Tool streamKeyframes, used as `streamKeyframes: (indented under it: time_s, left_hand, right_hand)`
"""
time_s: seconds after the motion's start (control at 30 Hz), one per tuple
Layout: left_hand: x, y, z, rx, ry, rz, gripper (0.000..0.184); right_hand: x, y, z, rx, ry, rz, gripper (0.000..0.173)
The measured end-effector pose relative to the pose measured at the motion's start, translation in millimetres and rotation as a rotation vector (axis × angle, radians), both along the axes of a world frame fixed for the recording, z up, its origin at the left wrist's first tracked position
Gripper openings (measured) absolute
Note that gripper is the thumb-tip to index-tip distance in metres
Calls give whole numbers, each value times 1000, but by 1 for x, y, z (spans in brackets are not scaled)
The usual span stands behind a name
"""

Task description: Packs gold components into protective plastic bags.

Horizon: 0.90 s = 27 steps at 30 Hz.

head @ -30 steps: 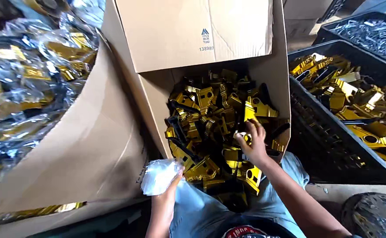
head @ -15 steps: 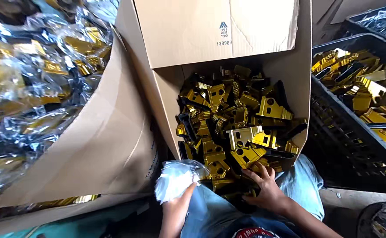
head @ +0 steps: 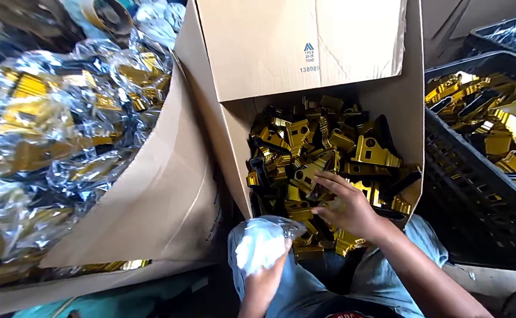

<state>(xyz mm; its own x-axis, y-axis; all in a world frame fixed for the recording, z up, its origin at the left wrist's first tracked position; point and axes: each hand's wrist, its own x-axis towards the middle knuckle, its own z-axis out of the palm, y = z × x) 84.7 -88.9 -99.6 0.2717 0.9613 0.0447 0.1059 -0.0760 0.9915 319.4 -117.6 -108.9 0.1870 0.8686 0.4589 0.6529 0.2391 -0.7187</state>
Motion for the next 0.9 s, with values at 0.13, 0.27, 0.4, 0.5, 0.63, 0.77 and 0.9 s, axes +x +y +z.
streamKeyframes:
  time_s: [0.13,0.27,0.4,0.5,0.63,0.77,0.9]
  left_hand:
    - [15,-15,-10,258,250,-176,36]
    - [25,-13,-1,405,304,-295,31]
    - [21,2,-26,460,79,-452,47]
    - [19,7,-23,210,-103,-493,54]
    - [11,31,-22,280,169,-52,46]
    - [2,35,-12,77,-38,-111,49]
    - [9,2,-2,-39,-177,-449,31]
  right_hand:
    - [-35,-33,-4,-46,248,287,50]
    - [-20,-44,-8,-125,516,262,14]
    - [-13,-47,-3,-259,543,313,18]
    - [-11,-47,-5,-368,580,359,14]
    - [-13,-52,-1,-505,754,446,10]
    - [-28,-41,3,-355,652,201,37]
    - [-43,-25,0,-99,300,509,32]
